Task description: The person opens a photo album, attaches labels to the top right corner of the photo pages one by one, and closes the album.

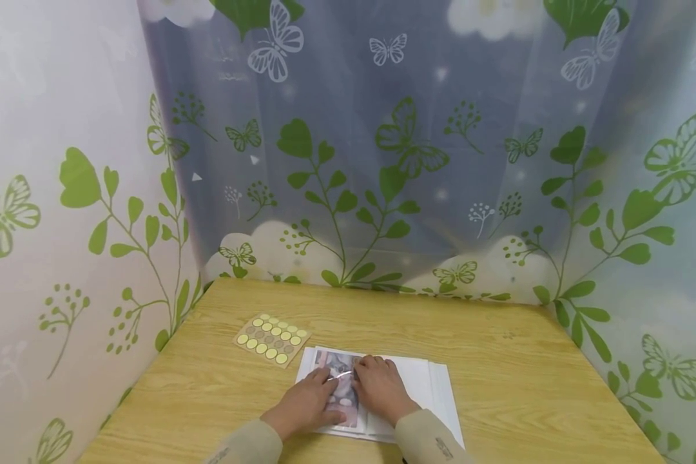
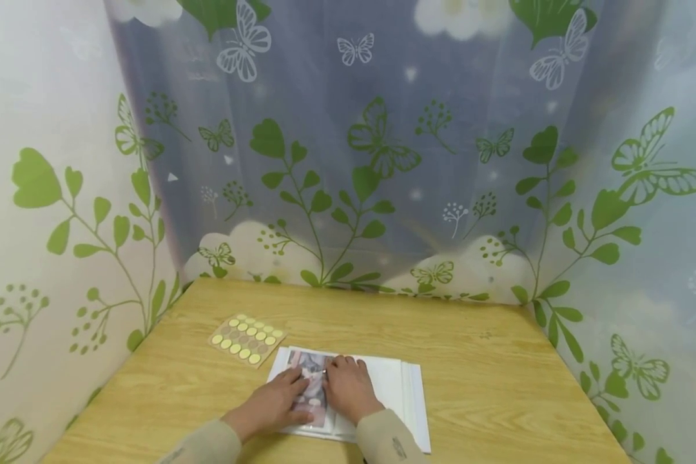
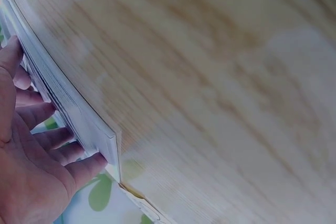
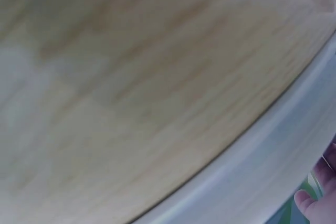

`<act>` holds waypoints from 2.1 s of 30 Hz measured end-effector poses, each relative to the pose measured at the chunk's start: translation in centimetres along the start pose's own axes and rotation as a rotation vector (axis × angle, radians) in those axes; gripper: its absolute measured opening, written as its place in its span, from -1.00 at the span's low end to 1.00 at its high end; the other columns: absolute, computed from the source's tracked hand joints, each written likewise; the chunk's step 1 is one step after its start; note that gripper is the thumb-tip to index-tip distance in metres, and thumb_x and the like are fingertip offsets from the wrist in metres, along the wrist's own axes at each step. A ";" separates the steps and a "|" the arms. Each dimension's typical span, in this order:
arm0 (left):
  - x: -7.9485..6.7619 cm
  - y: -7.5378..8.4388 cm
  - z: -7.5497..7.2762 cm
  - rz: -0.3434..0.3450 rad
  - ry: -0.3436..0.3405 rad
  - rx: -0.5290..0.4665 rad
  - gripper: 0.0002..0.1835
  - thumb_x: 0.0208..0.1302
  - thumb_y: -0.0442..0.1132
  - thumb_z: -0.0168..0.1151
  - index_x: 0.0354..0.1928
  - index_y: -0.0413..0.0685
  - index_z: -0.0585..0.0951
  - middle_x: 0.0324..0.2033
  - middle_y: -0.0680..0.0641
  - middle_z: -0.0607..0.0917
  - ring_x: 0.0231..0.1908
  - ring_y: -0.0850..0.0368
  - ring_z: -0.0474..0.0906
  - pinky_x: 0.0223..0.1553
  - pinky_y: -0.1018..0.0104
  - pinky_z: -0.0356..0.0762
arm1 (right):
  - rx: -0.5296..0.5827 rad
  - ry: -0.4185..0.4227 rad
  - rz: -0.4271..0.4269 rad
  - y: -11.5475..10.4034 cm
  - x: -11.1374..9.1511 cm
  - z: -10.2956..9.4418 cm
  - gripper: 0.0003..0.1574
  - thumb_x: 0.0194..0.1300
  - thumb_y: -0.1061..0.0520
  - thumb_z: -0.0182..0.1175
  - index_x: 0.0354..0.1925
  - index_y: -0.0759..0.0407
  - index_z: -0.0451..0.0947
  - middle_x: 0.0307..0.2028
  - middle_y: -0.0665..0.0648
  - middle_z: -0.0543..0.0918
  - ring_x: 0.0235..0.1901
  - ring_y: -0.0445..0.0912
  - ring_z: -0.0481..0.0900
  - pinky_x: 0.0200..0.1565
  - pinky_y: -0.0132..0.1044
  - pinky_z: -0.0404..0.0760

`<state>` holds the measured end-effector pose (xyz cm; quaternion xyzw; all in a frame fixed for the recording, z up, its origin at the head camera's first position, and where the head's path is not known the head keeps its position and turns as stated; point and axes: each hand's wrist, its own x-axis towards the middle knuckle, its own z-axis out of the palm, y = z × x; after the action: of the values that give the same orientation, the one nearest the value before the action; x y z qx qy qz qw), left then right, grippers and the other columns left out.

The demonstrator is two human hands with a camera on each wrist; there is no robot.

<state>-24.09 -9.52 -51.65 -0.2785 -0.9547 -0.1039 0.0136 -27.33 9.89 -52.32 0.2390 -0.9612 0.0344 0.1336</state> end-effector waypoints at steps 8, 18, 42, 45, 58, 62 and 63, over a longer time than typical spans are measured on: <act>0.0 -0.2 0.1 -0.002 -0.004 -0.002 -0.20 0.22 0.25 0.27 0.30 -0.23 0.49 0.32 -0.32 0.40 0.32 -0.27 0.32 0.30 -0.06 0.35 | 0.033 -0.056 0.003 -0.1 -0.5 -0.1 -0.42 0.44 -0.11 0.10 0.22 0.24 0.51 0.15 0.17 0.55 0.20 0.12 0.46 0.25 0.21 0.35; 0.0 0.0 -0.2 0.008 -0.001 -0.014 -0.21 0.23 0.23 0.29 0.29 -0.25 0.50 0.32 -0.33 0.40 0.32 -0.28 0.32 0.30 -0.08 0.34 | 0.052 -0.139 -0.013 -0.1 -0.9 -0.3 -0.26 0.46 -0.18 0.03 0.35 0.30 0.36 0.26 0.22 0.44 0.32 0.13 0.32 0.30 0.25 0.26; -0.1 0.0 0.1 0.029 0.023 -0.013 -0.23 0.25 0.23 0.27 0.27 -0.23 0.51 0.30 -0.33 0.42 0.31 -0.30 0.33 0.29 -0.08 0.36 | 0.056 -0.155 0.038 0.1 0.7 1.0 -0.16 0.52 -0.31 -0.17 0.39 0.29 0.32 0.34 0.26 0.37 0.39 0.18 0.23 0.38 0.26 0.11; -0.1 0.1 0.2 0.035 0.030 -0.025 -0.25 0.24 0.22 0.28 0.26 -0.23 0.51 0.29 -0.33 0.43 0.30 -0.30 0.33 0.28 -0.10 0.36 | 0.044 -0.159 0.034 -0.2 0.9 1.0 -0.16 0.53 -0.32 -0.20 0.38 0.29 0.33 0.34 0.26 0.38 0.38 0.18 0.24 0.37 0.27 0.12; -0.2 -0.1 0.4 0.028 0.034 -0.021 -0.21 0.23 0.23 0.28 0.27 -0.26 0.50 0.31 -0.34 0.41 0.31 -0.30 0.32 0.30 -0.09 0.33 | 0.019 -0.119 -0.009 -1.2 0.5 0.7 -0.36 0.49 -0.07 -0.04 0.33 0.31 0.39 0.33 0.23 0.42 0.35 0.14 0.30 0.34 0.24 0.21; -0.2 -0.2 0.2 0.011 0.019 -0.029 -0.21 0.24 0.24 0.26 0.29 -0.26 0.49 0.32 -0.33 0.39 0.33 -0.29 0.29 0.32 -0.09 0.30 | 0.015 -0.129 -0.021 -1.6 0.1 0.4 -0.38 0.47 -0.02 -0.01 0.33 0.30 0.39 0.34 0.23 0.40 0.36 0.12 0.29 0.34 0.22 0.22; -0.2 -0.2 0.3 0.007 0.015 -0.030 -0.20 0.24 0.24 0.26 0.29 -0.26 0.49 0.33 -0.33 0.39 0.34 -0.29 0.29 0.33 -0.09 0.29 | 0.020 -0.139 -0.019 -1.7 0.0 0.3 -0.38 0.47 -0.01 -0.01 0.34 0.30 0.38 0.36 0.23 0.39 0.37 0.11 0.29 0.35 0.22 0.22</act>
<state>-24.03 -9.74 -51.96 -0.2812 -0.9519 -0.1203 0.0171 -26.56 8.35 -52.59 0.2514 -0.9654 0.0262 0.0643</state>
